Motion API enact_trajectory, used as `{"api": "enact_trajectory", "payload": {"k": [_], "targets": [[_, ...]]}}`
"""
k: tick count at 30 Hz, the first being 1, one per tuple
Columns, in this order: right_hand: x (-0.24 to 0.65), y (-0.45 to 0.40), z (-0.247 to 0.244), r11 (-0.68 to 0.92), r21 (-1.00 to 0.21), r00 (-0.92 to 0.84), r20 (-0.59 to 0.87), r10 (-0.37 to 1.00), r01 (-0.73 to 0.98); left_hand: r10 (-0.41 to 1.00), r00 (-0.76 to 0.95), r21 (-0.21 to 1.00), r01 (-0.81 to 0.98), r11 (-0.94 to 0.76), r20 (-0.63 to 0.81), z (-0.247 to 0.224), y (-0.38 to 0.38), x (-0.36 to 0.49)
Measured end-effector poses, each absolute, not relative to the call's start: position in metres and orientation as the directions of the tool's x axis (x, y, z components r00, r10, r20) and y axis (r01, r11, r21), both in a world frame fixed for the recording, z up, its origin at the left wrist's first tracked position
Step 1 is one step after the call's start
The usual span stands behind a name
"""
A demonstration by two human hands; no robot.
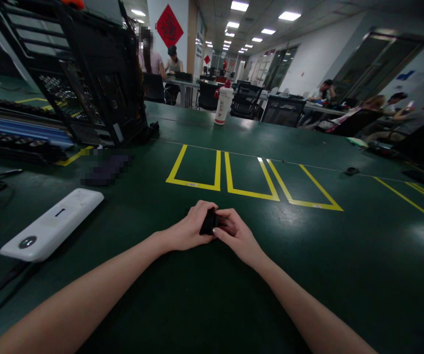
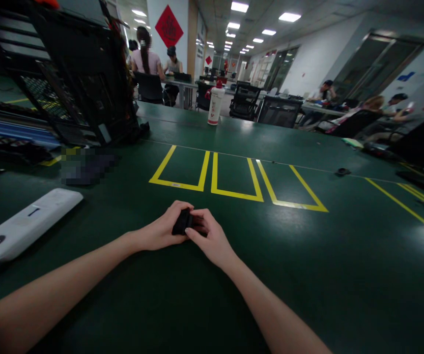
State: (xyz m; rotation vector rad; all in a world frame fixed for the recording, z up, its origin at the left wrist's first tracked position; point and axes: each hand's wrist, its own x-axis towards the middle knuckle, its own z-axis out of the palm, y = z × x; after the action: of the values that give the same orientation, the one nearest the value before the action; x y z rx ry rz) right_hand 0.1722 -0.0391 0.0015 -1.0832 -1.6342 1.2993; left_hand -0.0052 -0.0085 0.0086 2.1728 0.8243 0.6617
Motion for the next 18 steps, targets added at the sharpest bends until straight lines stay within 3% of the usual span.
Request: {"api": "enact_trajectory", "payload": {"k": [7,18], "targets": [[0.1703,-0.0382,-0.0025,0.116,-0.985,-0.282,0.076,0.957,0.127,0.724,0.658,0.755,0.361,-0.547,0.21,0.0093,-0.0083,-0.0042],[0.1726,-0.0397,0.0018,0.1,-0.985,-0.332,0.048,0.942,0.143,0.713,0.674,0.761,0.356,-0.543,0.194,0.0101,-0.0085,-0.0052]]}}
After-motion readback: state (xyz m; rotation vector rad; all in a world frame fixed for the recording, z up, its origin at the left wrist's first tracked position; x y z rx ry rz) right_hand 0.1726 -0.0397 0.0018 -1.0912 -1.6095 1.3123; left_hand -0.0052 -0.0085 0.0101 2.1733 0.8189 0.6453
